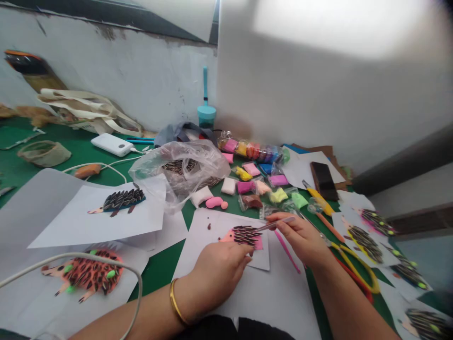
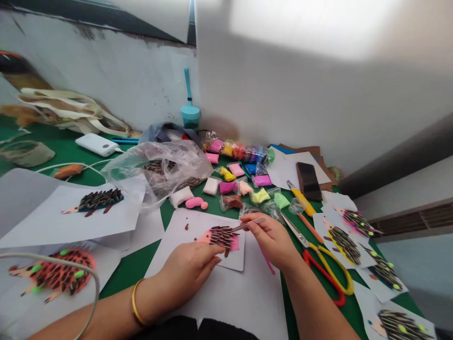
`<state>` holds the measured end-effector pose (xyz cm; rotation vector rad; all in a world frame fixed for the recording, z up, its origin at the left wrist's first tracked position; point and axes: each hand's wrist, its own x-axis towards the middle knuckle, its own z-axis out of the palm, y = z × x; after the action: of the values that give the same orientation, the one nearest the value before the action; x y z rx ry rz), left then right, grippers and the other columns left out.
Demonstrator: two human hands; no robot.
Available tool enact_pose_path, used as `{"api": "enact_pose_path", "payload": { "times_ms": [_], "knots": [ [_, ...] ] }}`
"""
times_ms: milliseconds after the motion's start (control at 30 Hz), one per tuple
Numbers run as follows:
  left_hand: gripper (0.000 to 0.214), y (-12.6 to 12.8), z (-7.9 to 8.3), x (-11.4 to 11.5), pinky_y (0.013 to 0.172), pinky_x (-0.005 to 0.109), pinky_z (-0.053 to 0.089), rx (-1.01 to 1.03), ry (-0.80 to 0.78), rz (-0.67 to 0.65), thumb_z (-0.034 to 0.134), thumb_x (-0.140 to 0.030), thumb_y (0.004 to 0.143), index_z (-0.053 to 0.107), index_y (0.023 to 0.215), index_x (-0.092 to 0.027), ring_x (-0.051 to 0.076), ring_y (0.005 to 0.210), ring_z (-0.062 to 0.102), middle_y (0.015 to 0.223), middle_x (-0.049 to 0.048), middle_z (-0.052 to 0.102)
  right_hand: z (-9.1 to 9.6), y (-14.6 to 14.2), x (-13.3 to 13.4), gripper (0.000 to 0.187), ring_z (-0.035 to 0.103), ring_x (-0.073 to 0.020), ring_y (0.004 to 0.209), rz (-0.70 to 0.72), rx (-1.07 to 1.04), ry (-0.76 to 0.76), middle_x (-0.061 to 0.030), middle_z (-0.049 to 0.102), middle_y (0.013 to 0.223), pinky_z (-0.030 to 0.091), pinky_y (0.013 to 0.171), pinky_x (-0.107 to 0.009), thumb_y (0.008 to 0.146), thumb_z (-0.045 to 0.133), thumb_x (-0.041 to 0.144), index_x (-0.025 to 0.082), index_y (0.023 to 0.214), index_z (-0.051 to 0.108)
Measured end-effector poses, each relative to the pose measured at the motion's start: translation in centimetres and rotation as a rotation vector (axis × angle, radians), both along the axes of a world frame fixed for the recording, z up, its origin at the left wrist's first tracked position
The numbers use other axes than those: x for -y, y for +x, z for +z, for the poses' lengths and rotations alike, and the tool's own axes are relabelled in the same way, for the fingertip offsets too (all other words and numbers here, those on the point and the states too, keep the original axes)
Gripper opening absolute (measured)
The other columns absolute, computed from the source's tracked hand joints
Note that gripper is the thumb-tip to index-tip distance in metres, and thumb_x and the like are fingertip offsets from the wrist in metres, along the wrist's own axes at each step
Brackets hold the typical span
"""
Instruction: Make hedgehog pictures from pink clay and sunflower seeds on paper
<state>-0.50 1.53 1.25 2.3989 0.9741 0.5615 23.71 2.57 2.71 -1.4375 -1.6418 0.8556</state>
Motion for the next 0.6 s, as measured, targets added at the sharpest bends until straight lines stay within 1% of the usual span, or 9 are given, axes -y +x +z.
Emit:
{"api": "enact_pose_path", "payload": {
  "times_ms": [33,100,200,300,433,600],
  "knots": [
    [0.023,0.1,-0.3,0.2,0.068,0.031,0.053,-0.014,0.055,-0.058,0.051,-0.024,0.094,0.064,0.113,-0.021,0.021,0.076,0.068,0.088,0.0045,0.073,-0.1,0.1,-0.1,0.028,0.066,-0.0216,0.093,-0.041,0.034,-0.004,-0.0083,0.071,0.101,0.053,0.082,-0.035,0.093,0.054,0.041,0.021,0.101,0.070],
    [0.020,0.3,-0.8,0.7,0.061,0.028,0.051,-0.066,0.120,-0.151,0.052,-0.023,0.093,0.064,0.108,-0.021,0.019,0.068,0.066,0.078,0.0033,0.069,-0.3,0.0,-0.3,0.027,0.066,-0.0215,0.090,-0.070,0.094,0.002,-0.0071,0.071,0.098,0.052,0.081,-0.034,0.092,0.054,0.041,0.021,0.099,0.070],
    [0.018,0.3,-1.3,1.2,0.059,0.026,0.049,-0.147,0.146,-0.226,0.053,-0.021,0.091,0.062,0.107,-0.020,0.018,0.064,0.063,0.073,0.0023,0.066,-0.5,-0.6,-0.5,0.025,0.065,-0.0211,0.091,-0.035,0.157,0.016,-0.0052,0.071,0.097,0.050,0.083,-0.034,0.093,0.052,0.040,0.022,0.096,0.069],
    [0.016,0.2,-1.4,1.3,0.059,0.026,0.049,-0.206,0.147,-0.239,0.054,-0.019,0.090,0.060,0.104,-0.019,0.017,0.063,0.061,0.072,0.0025,0.063,-0.6,-0.9,-0.5,0.024,0.065,-0.0209,0.093,-0.001,0.175,0.010,-0.0041,0.071,0.098,0.048,0.085,-0.034,0.094,0.051,0.038,0.023,0.096,0.069],
    [0.016,0.1,-1.4,1.2,0.055,0.029,0.049,-0.269,0.141,-0.244,0.053,-0.017,0.087,0.059,0.102,-0.021,0.020,0.062,0.061,0.074,0.0015,0.063,-0.9,-0.9,-0.6,0.023,0.065,-0.0209,0.095,0.009,0.183,0.003,-0.0041,0.071,0.100,0.048,0.085,-0.034,0.093,0.051,0.037,0.023,0.096,0.069],
    [0.016,0.1,-1.1,1.2,0.052,0.031,0.048,-0.301,0.135,-0.247,0.055,-0.015,0.083,0.058,0.097,-0.021,0.022,0.062,0.062,0.075,0.0012,0.064,-1.0,-0.9,-0.7,0.022,0.065,-0.0212,0.095,0.022,0.205,0.022,-0.0046,0.071,0.099,0.048,0.086,-0.034,0.093,0.052,0.036,0.023,0.096,0.069]
  ]
}}
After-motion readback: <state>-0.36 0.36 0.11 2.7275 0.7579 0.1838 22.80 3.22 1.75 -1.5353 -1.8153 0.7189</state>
